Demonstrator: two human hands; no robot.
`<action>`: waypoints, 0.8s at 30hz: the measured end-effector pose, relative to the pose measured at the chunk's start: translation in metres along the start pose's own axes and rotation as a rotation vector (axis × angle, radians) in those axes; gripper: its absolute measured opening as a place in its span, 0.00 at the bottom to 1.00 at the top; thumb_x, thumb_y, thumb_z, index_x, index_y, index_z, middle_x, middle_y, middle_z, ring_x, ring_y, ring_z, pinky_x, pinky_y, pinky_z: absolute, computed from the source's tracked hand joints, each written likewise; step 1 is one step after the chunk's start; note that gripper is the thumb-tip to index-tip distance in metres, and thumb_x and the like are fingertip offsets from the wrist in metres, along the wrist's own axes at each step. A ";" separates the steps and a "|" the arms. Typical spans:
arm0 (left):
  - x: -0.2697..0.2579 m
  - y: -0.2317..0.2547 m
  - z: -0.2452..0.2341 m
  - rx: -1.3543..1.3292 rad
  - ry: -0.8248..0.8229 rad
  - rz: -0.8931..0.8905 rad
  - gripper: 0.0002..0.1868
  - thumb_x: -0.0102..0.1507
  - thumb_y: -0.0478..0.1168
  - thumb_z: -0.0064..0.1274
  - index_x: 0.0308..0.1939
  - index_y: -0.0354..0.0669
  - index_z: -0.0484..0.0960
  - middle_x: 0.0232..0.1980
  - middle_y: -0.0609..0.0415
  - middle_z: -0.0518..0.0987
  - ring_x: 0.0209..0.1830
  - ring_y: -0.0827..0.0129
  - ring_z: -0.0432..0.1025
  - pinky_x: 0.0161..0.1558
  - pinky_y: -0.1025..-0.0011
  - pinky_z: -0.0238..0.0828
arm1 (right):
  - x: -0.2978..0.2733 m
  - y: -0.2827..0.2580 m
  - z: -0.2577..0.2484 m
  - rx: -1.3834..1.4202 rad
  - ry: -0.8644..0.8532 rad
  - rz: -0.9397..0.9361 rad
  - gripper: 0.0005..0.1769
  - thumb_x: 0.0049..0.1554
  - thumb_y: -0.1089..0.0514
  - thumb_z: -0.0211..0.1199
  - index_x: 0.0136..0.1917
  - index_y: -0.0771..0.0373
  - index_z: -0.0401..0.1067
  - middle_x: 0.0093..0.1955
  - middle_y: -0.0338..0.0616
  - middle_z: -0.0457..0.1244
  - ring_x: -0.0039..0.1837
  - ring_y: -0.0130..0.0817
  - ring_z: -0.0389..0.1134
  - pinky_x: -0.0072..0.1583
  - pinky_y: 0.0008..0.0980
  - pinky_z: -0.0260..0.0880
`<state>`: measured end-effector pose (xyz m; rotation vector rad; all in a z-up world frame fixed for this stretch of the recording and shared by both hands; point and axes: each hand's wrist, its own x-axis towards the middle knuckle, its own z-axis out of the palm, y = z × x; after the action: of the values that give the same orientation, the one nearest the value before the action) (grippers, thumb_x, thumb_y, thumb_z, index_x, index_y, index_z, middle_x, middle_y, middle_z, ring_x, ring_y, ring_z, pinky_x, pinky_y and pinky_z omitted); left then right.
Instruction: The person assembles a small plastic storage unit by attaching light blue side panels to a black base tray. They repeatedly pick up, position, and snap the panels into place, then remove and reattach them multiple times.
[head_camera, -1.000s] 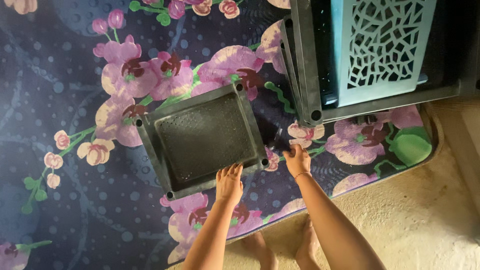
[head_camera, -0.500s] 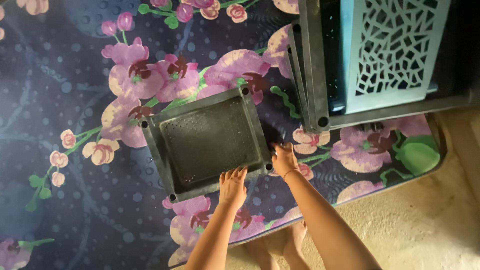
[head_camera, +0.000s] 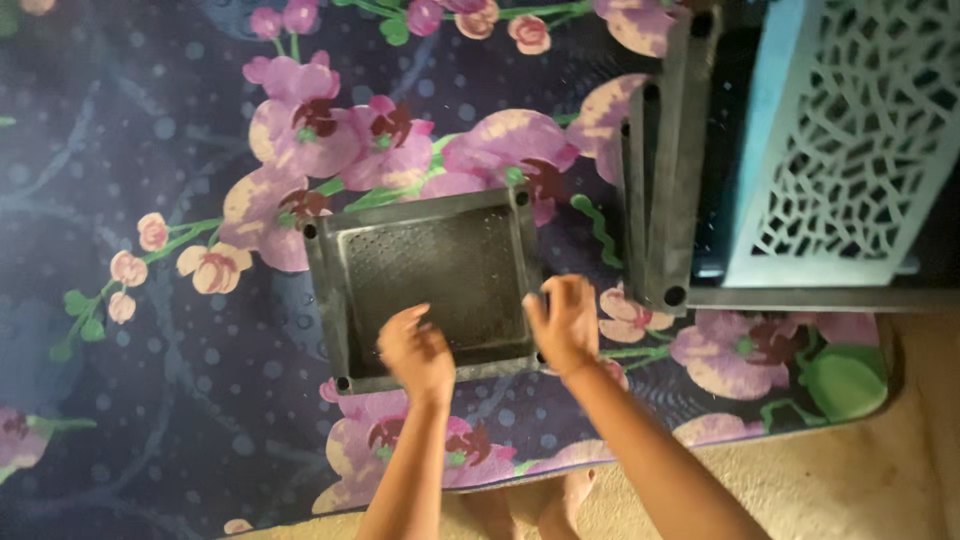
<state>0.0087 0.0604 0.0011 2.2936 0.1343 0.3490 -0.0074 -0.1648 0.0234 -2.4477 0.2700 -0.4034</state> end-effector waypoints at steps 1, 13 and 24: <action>-0.002 -0.014 -0.013 -0.038 0.141 -0.024 0.15 0.58 0.28 0.47 0.49 0.38 0.78 0.53 0.48 0.76 0.55 0.58 0.70 0.57 0.63 0.68 | -0.007 -0.020 -0.003 0.024 -0.055 -0.076 0.15 0.56 0.53 0.66 0.50 0.61 0.66 0.50 0.50 0.60 0.55 0.49 0.61 0.60 0.50 0.61; -0.080 -0.230 -0.078 -0.794 0.076 -0.697 0.24 0.62 0.33 0.56 0.63 0.44 0.74 0.48 0.60 0.74 0.45 0.73 0.70 0.43 0.74 0.69 | -0.089 -0.132 0.109 -0.231 -0.550 -0.530 0.21 0.53 0.56 0.59 0.60 0.62 0.70 0.51 0.47 0.61 0.54 0.44 0.62 0.54 0.46 0.63; -0.059 -0.174 -0.044 0.306 0.199 -0.492 0.21 0.53 0.41 0.71 0.47 0.42 0.81 0.51 0.45 0.80 0.51 0.44 0.71 0.52 0.53 0.66 | -0.088 -0.114 0.120 -0.141 -0.560 -0.527 0.20 0.51 0.57 0.62 0.59 0.54 0.71 0.48 0.38 0.62 0.55 0.41 0.62 0.54 0.46 0.62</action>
<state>-0.0586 0.1970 -0.1109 2.4163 0.8880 0.3124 -0.0368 0.0162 -0.0156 -2.6294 -0.6092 0.1039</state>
